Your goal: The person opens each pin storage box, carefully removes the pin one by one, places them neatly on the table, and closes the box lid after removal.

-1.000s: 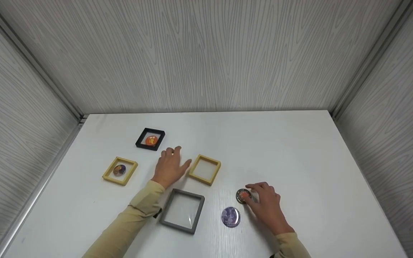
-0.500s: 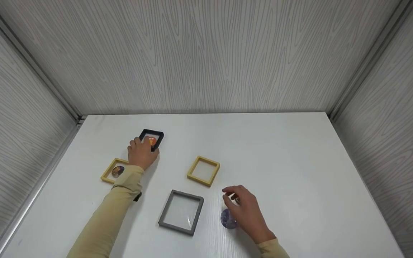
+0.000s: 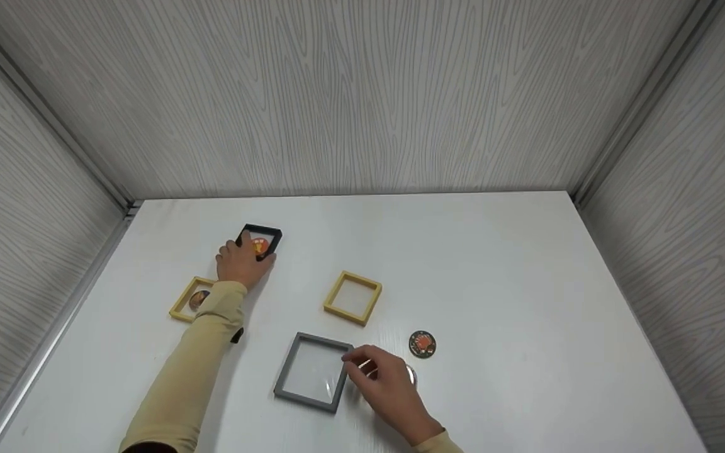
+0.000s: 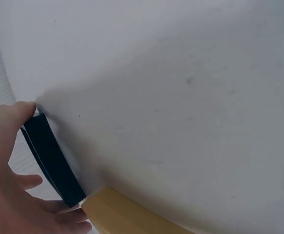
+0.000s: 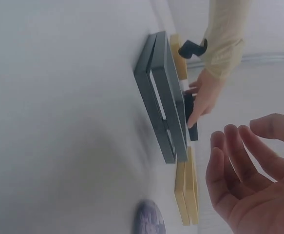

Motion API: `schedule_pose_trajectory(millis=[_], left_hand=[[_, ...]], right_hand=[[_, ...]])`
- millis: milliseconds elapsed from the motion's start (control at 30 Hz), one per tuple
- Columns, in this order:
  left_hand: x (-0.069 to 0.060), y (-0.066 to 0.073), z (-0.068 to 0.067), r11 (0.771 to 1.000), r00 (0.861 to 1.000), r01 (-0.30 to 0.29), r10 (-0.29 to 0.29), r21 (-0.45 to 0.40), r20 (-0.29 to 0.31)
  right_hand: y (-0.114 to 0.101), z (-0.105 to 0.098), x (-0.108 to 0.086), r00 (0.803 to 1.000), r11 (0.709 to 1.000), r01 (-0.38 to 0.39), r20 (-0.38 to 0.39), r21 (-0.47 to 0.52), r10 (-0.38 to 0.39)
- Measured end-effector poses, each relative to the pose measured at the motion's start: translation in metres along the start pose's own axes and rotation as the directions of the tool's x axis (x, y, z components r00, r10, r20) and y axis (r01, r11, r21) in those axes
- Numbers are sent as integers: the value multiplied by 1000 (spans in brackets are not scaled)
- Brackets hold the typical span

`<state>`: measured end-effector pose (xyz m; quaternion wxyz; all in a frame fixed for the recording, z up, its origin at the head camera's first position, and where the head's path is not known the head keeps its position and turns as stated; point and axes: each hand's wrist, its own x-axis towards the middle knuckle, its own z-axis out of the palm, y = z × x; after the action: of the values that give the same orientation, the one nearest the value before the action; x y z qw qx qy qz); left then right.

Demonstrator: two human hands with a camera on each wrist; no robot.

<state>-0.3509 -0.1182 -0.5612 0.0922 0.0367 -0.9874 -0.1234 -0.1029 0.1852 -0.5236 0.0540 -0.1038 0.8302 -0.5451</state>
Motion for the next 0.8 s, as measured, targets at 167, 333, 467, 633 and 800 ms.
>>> schedule_pose_trajectory(millis=[167, 333, 467, 633, 800], left_hand=[[-1, -1, -1, 1000, 1000, 5, -5, -26, 6], [-9, 3, -7, 998, 999, 2, 1, -58, 45], [-24, 7, -18, 998, 997, -22, 26, -56, 79], [-54, 13, -27, 993, 994, -81, 86, -81, 60], [-82, 19, -31, 982, 989, -139, 144, -131, 29]], right_hand=[[-10, 7, 2, 999, 998, -32, 10, 55, 31], [-17, 9, 5, 999, 996, -32, 9, 82, 31], [-9, 15, 9, 1000, 994, -26, 10, 107, 25], [-7, 22, 15, 1000, 995, -24, 2, 101, 24], [-14, 28, 39, 998, 999, 37, -51, 1, -37]])
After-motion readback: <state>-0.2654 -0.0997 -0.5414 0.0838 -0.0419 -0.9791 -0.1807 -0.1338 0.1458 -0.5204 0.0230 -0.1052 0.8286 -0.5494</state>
